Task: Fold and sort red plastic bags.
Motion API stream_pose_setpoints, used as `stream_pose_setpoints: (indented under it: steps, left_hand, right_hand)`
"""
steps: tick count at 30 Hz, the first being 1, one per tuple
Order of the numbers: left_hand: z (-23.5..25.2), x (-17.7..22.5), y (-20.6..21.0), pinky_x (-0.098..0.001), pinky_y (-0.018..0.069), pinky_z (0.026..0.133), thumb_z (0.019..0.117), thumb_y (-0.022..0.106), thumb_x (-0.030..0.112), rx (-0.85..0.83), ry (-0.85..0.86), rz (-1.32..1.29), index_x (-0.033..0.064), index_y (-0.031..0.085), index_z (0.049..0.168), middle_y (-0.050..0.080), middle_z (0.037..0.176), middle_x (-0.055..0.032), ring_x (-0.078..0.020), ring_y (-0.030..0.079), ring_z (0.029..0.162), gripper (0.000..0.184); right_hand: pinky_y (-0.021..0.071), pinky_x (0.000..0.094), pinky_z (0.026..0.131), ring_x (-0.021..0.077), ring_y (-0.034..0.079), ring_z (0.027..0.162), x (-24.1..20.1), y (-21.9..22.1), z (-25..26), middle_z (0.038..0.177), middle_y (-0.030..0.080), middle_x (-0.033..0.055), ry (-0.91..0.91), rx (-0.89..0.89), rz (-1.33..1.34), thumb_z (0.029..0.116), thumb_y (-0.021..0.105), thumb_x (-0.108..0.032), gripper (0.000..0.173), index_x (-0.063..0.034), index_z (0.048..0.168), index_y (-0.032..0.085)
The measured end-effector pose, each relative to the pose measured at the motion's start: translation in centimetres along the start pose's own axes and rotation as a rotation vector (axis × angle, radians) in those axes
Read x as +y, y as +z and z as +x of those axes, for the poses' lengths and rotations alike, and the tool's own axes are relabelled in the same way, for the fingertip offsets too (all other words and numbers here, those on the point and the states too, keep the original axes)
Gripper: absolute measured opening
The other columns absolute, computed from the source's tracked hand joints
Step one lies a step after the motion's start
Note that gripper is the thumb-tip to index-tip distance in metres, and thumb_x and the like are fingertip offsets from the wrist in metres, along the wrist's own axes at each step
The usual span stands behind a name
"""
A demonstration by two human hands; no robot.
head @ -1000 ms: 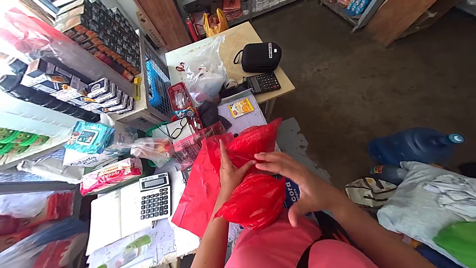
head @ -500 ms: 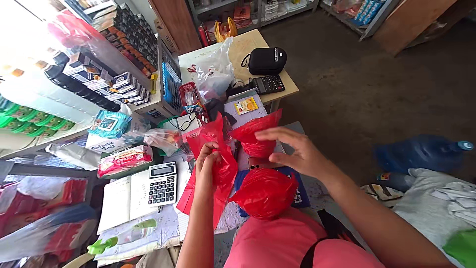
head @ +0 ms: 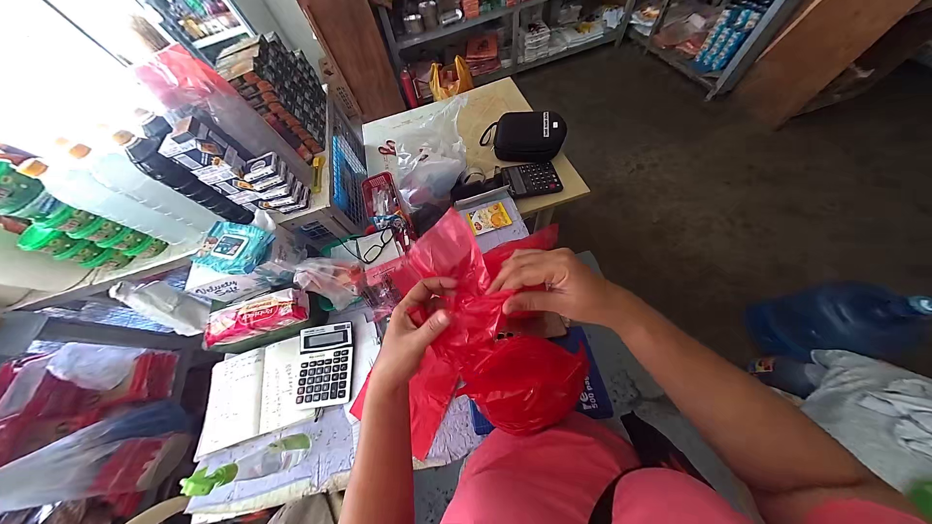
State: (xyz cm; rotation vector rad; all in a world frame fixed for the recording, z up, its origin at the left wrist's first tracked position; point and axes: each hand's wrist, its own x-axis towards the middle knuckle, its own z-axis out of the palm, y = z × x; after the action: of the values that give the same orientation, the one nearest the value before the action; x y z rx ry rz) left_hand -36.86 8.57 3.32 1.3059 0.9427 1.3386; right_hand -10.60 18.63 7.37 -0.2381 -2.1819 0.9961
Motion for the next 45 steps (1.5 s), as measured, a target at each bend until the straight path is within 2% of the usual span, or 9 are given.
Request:
stream_pose_setpoints:
  steps: [5, 8, 13, 18, 26, 33, 37, 41, 45]
  left_hand:
    - [0.2, 0.1, -0.9, -0.0378, 0.0601, 0.092, 0.0896, 0.074, 0.001, 0.188, 0.056, 0.032, -0.0022, 0.065, 0.123, 0.07, 0.118, -0.014, -0.0223, 0.07, 0.103, 0.035]
    - [0.4, 0.5, -0.9, -0.0434, 0.0595, 0.098, 0.0887, 0.071, -0.006, 0.255, 0.096, 0.026, 0.0, 0.055, 0.137, 0.065, 0.131, -0.0169, -0.0292, 0.068, 0.114, 0.051]
    - [1.0, 0.9, 0.0, -0.046, 0.0601, 0.098, 0.0898, 0.069, -0.007, 0.144, 0.134, 0.068, -0.001, 0.052, 0.137, 0.065, 0.129, -0.018, -0.0325, 0.069, 0.114, 0.05]
    - [1.7, 1.8, 1.7, -0.0461, 0.0614, 0.097, 0.0915, 0.068, -0.007, 0.008, 0.147, 0.096, -0.0023, 0.053, 0.136, 0.063, 0.134, -0.0192, -0.0338, 0.07, 0.112, 0.047]
    - [1.3, 2.0, 0.1, -0.0444, 0.0585, 0.1, 0.0895, 0.073, -0.001, 0.039, 0.188, 0.226, 0.0002, 0.06, 0.134, 0.063, 0.136, -0.0175, -0.0322, 0.067, 0.117, 0.047]
    - [1.6, 0.5, -1.0, -0.0351, 0.0621, 0.087, 0.0895, 0.076, 0.003, 0.218, 0.089, 0.235, -0.0039, 0.071, 0.117, 0.075, 0.105, -0.0133, -0.0205, 0.073, 0.093, 0.028]
    - [2.0, -0.8, -1.1, -0.0328, 0.0607, 0.086, 0.0945, 0.072, 0.01, 0.197, 0.067, 0.288, 0.0014, 0.077, 0.104, 0.076, 0.101, -0.0091, -0.0169, 0.073, 0.093, 0.014]
    - [2.1, -2.7, -1.1, -0.0238, 0.0562, 0.072, 0.0966, 0.071, 0.018, 0.06, 0.039, 0.101, 0.0073, 0.073, 0.089, 0.069, 0.083, 0.0028, -0.005, 0.065, 0.076, 0.014]
    - [2.2, -4.8, -0.4, -0.024, 0.0521, 0.082, 0.0973, 0.07, 0.029, -0.071, 0.022, -0.148, 0.0174, 0.068, 0.086, 0.066, 0.092, 0.0067, -0.0043, 0.062, 0.09, 0.016]
  right_hand:
    - [0.0603, 0.0239, 0.08, 0.0052, 0.07, 0.085, 1.3, -0.1, -1.2, 0.091, 0.075, 0.0018, 0.205, 0.212, 0.075, 0.0945, 0.073, -0.012, 0.013, -0.0014, 0.1, 0.076]
    - [0.0606, 0.0272, 0.081, 0.0075, 0.07, 0.087, 1.7, -0.3, -2.1, 0.095, 0.075, 0.0018, 0.302, 0.187, 0.094, 0.0927, 0.075, -0.015, 0.017, -0.0039, 0.105, 0.076]
    - [0.0527, 0.0384, 0.104, 0.0141, 0.06, 0.122, 0.2, -1.7, -0.9, 0.134, 0.064, 0.0027, 0.398, -0.062, 0.002, 0.0841, 0.074, -0.062, 0.073, -0.0112, 0.137, 0.065]
    - [0.0563, 0.0366, 0.096, 0.016, 0.066, 0.117, 1.2, 0.0, 2.5, 0.132, 0.067, 0.0078, 0.461, 0.0, 0.053, 0.0937, 0.068, -0.053, 0.069, -0.0085, 0.145, 0.056]
    - [0.0571, 0.0232, 0.072, 0.0065, 0.065, 0.074, 2.6, 1.8, 2.5, 0.082, 0.07, 0.0029, 0.429, 0.147, 0.57, 0.0912, 0.074, -0.004, 0.005, -0.0004, 0.094, 0.071]
    - [0.0609, 0.0272, 0.081, 0.0119, 0.071, 0.088, 2.3, 1.7, 1.0, 0.102, 0.075, 0.0062, 0.301, 0.415, 0.234, 0.1, 0.064, -0.006, 0.017, -0.0016, 0.113, 0.074]
    - [0.0557, 0.0236, 0.065, 0.0085, 0.063, 0.07, 2.5, 1.6, -0.3, 0.081, 0.067, 0.0021, 0.37, 0.477, 0.197, 0.1018, 0.063, -0.013, 0.011, -0.0044, 0.099, 0.069]
    - [0.0546, 0.0271, 0.068, 0.0088, 0.06, 0.071, 3.5, 1.6, -3.1, 0.077, 0.061, 0.0009, 0.472, 0.414, 0.434, 0.1059, 0.055, -0.02, 0.023, -0.0068, 0.089, 0.065]
    - [0.0559, 0.0213, 0.073, 0.0023, 0.065, 0.079, 4.2, 1.9, -6.9, 0.088, 0.068, -0.0057, 0.536, 0.337, 0.779, 0.1061, 0.054, -0.036, 0.031, -0.0137, 0.094, 0.071]
